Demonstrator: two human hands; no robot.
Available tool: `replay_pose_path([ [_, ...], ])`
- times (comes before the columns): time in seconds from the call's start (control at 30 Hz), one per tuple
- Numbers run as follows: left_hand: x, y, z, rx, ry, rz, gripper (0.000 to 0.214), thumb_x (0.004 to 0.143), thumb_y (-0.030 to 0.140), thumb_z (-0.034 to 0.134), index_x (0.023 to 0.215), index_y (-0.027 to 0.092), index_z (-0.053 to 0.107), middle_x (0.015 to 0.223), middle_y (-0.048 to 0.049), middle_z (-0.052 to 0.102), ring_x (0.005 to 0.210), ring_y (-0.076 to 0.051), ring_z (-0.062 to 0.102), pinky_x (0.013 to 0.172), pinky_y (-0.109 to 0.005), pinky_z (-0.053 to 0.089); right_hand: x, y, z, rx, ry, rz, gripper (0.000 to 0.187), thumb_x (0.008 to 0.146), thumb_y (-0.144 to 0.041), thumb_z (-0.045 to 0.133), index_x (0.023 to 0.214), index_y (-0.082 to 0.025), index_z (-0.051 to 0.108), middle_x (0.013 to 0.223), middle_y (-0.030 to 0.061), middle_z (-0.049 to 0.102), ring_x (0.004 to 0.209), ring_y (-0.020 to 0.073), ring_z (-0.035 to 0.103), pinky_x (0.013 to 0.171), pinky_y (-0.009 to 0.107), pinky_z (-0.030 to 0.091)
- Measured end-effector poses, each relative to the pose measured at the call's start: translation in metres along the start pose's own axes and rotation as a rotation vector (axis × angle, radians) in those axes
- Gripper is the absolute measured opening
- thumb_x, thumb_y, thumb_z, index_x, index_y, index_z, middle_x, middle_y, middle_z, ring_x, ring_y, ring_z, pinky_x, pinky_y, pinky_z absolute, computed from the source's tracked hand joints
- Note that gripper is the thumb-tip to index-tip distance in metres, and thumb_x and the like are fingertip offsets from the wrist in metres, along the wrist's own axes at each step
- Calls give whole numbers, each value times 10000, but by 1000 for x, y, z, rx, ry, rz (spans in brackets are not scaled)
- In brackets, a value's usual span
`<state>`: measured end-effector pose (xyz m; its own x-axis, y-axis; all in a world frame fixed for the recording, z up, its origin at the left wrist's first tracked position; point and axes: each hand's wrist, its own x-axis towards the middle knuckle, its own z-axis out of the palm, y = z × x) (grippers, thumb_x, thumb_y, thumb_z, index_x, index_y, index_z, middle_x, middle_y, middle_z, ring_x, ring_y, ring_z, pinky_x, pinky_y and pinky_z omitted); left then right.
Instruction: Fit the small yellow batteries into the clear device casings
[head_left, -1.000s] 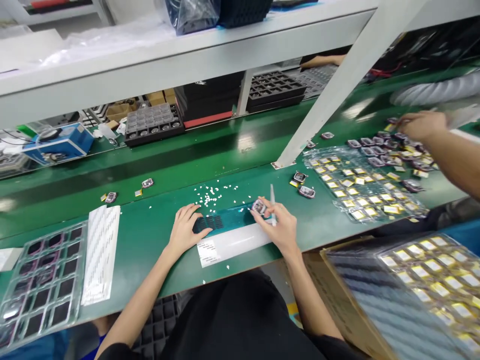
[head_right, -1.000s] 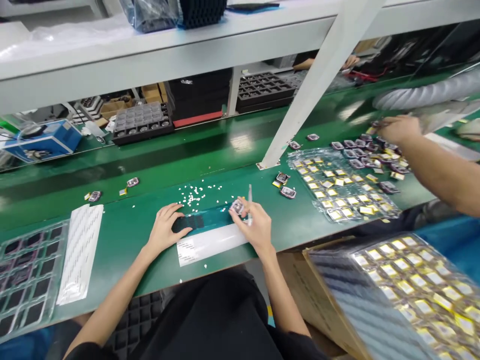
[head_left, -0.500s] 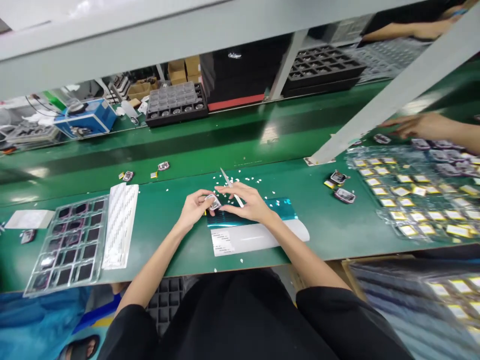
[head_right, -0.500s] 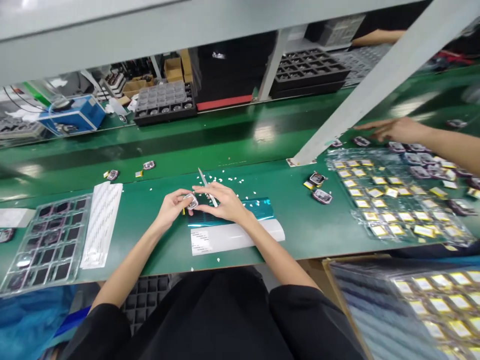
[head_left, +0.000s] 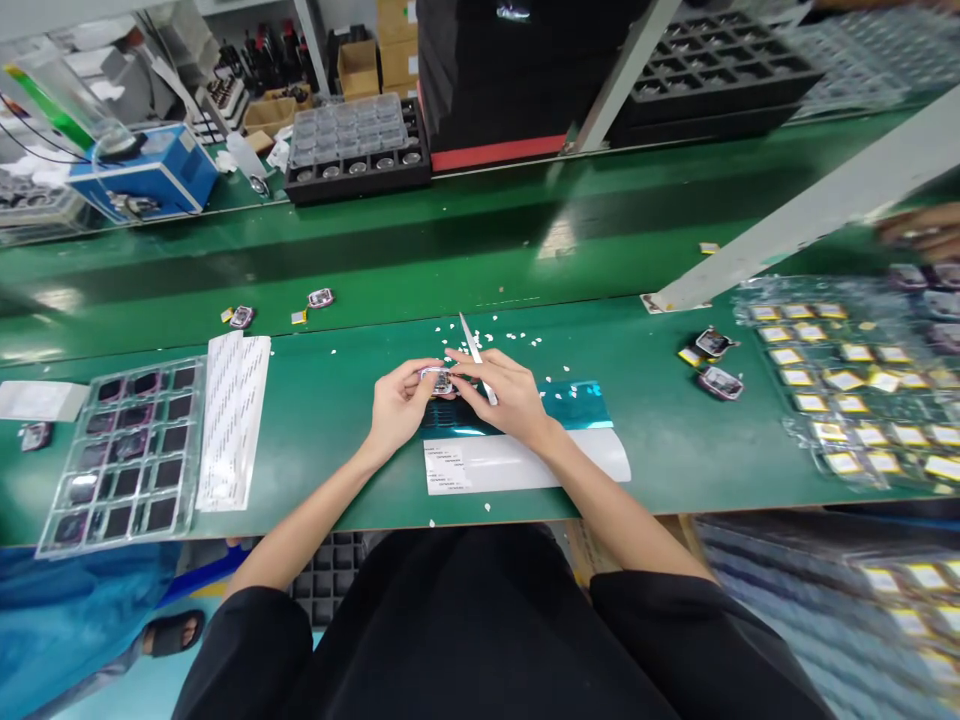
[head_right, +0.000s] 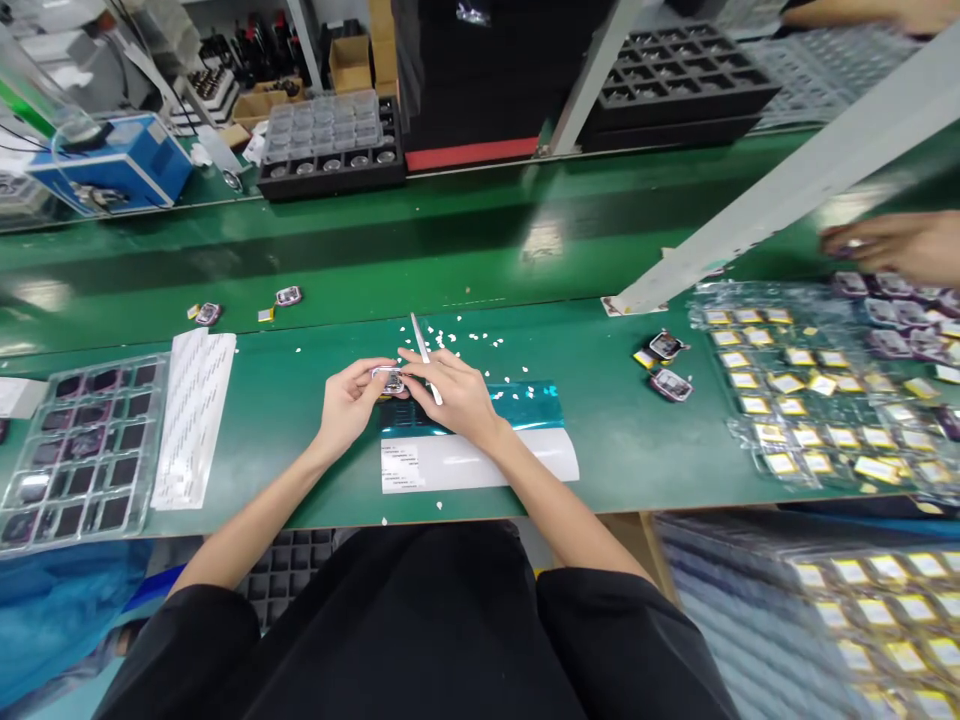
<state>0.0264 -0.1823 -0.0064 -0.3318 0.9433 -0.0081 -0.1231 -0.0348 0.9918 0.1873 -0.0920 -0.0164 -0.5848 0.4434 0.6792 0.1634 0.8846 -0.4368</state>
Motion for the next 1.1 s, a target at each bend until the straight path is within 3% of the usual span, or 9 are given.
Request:
replay_pose_path([
  [0.17, -4, -7, 3, 139, 77, 89, 327, 911, 458, 702, 1042, 159, 729, 873, -54, 818, 732, -180, 788, 716, -288, 651, -3, -2, 3, -35, -37, 30, 182, 980, -162, 611, 1099, -257, 711, 1195, 33, 778, 845, 202, 730, 770, 383, 634],
  [0.3, -11, -2, 4, 396, 118, 244, 199, 928, 304, 665, 1054, 175, 749, 980, -59, 821, 800, -183, 786, 786, -308, 649, -2, -6, 3, -18, -73, 47, 206, 982, -146, 605, 1134, -257, 689, 1226, 24, 768, 835, 190, 720, 768, 369, 635],
  [0.4, -16, 6, 5, 560, 146, 385, 184, 924, 211, 631, 1058, 202, 755, 974, -39, 819, 755, -159, 760, 772, -294, 631, 0, -9, 1, -13, -56, -16, 265, 975, -107, 600, 1178, -266, 662, 1248, 17, 759, 827, 185, 701, 747, 353, 626],
  [0.47, -17, 10, 5, 550, 150, 408, 176, 935, 204, 615, 1051, 195, 748, 940, -38, 815, 725, -146, 747, 743, -274, 619, 1, -10, 0, 4, -20, -79, 320, 969, -99, 614, 1241, -265, 635, 1278, 28, 746, 806, 182, 687, 740, 349, 622],
  [0.6, -13, 13, 1, 301, 90, 255, 207, 974, 347, 622, 1031, 165, 700, 832, -38, 788, 635, -134, 729, 644, -248, 602, 0, -7, -3, 84, -44, -58, 353, 988, -172, 633, 1324, -277, 606, 1312, 35, 729, 804, 172, 695, 736, 351, 622],
  [0.8, -8, 11, 1, 103, 13, 123, 289, 942, 441, 675, 1051, 174, 656, 722, 12, 715, 477, -96, 649, 499, -217, 540, -2, -1, -5, 85, 38, -56, 259, 973, -166, 655, 1187, -306, 698, 1150, -15, 793, 726, 168, 688, 654, 347, 604],
  [1.0, -9, 16, 4, 69, -159, -22, 263, 874, 370, 753, 1019, 157, 702, 600, 48, 648, 464, -98, 639, 623, -275, 633, -3, -3, -5, 41, 112, 66, 319, 949, -176, 697, 1215, -352, 706, 1131, -41, 796, 785, 185, 722, 718, 383, 624],
  [1.1, -8, 20, 2, -3, -213, -86, 289, 860, 384, 768, 1023, 153, 708, 593, 55, 639, 424, -84, 599, 624, -300, 652, -4, -1, -5, 35, 93, 36, 325, 953, -166, 687, 1215, -358, 706, 1107, -48, 801, 750, 169, 706, 684, 355, 619],
])
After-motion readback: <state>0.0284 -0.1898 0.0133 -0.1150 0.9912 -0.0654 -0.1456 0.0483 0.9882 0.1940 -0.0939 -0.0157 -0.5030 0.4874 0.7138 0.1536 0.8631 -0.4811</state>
